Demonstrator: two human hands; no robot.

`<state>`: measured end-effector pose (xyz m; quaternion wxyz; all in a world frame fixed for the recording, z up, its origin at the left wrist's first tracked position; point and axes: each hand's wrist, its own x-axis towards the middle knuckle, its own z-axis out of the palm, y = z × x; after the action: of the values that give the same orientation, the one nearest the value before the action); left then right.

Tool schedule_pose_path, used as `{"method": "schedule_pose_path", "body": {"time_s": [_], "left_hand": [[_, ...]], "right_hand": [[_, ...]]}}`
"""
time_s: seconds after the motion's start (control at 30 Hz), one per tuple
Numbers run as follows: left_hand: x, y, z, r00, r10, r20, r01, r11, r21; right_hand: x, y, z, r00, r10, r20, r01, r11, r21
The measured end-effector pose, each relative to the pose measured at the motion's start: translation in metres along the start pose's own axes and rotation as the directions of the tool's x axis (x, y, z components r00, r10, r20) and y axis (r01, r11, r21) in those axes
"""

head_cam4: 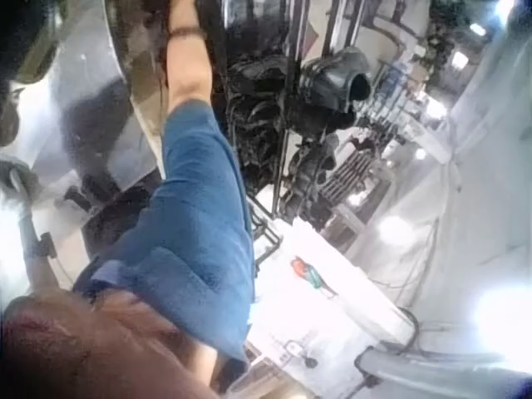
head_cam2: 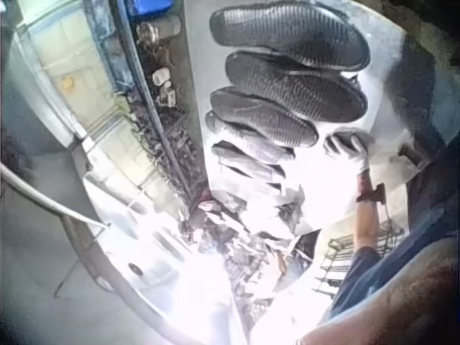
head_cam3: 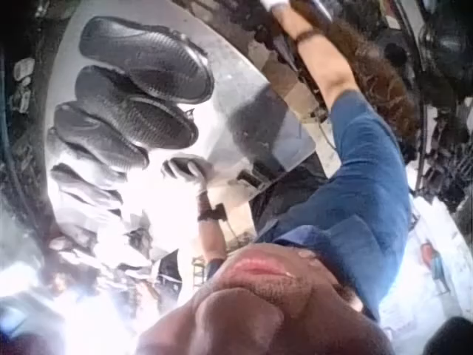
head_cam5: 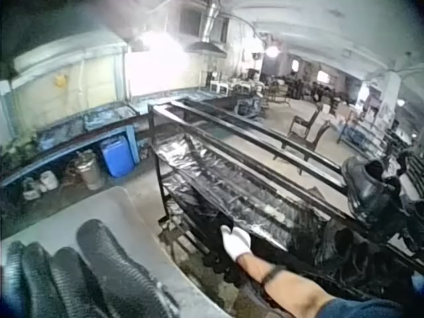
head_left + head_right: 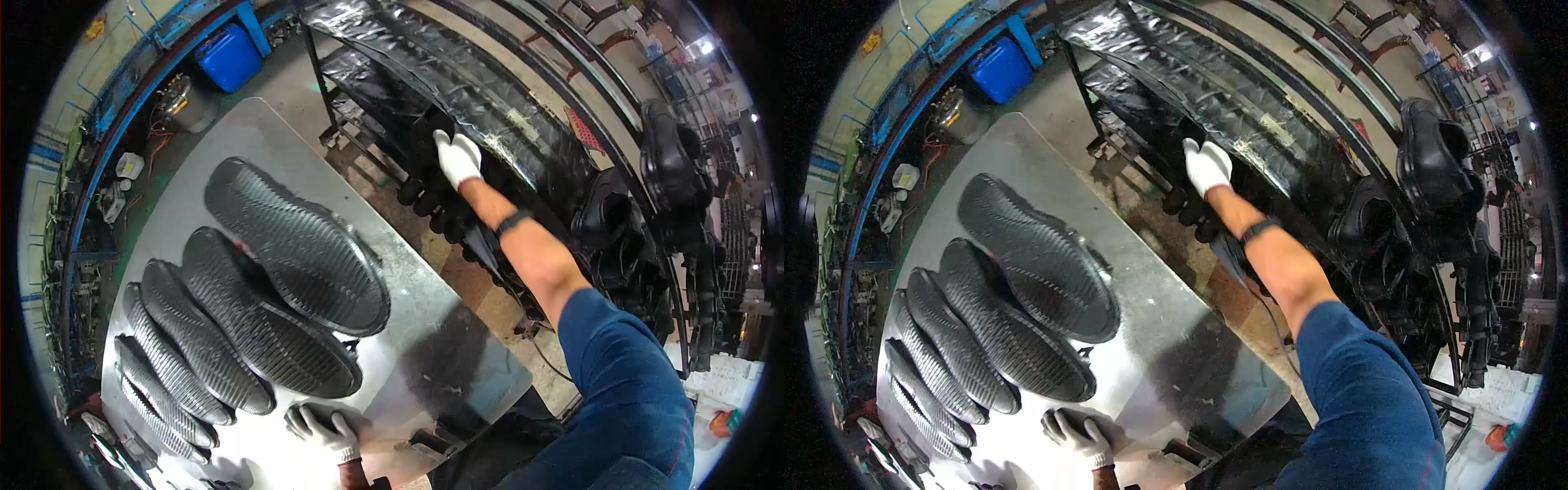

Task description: Cleaning and preparing shoe soles at a manufacturing station.

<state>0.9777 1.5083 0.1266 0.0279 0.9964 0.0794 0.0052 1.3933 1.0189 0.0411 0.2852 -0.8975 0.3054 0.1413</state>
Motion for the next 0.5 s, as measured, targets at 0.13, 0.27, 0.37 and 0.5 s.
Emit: {"method": "schedule_pose_path", "body": {"time_s": [0.13, 0.27, 0.37, 0.5], "left_hand": [[0.010, 0.031, 0.020, 0.998, 0.042, -0.045, -0.049, 0.984, -0.169], [0.019, 0.044, -0.013, 0.996, -0.019, 0.088, 0.042, 0.965, -0.260], [0.017, 0.040, -0.002, 1.000, 0.030, -0.008, -0.031, 0.951, -0.306], [0.011, 0.045, 0.000, 0.999, 0.028, -0.044, -0.044, 0.911, -0.409]], "right_hand": [[-0.175, -0.056, -0.064, 0.805, -0.452, 0.383, -0.095, 0.540, 0.836], [-0.267, -0.109, -0.063, 0.690, -0.552, 0.468, -0.374, 0.282, 0.884], [-0.282, -0.098, -0.054, 0.763, -0.540, 0.355, -0.289, 0.206, 0.935], [-0.349, -0.052, -0.044, 0.825, -0.490, 0.283, -0.223, 0.178, 0.958]]}}
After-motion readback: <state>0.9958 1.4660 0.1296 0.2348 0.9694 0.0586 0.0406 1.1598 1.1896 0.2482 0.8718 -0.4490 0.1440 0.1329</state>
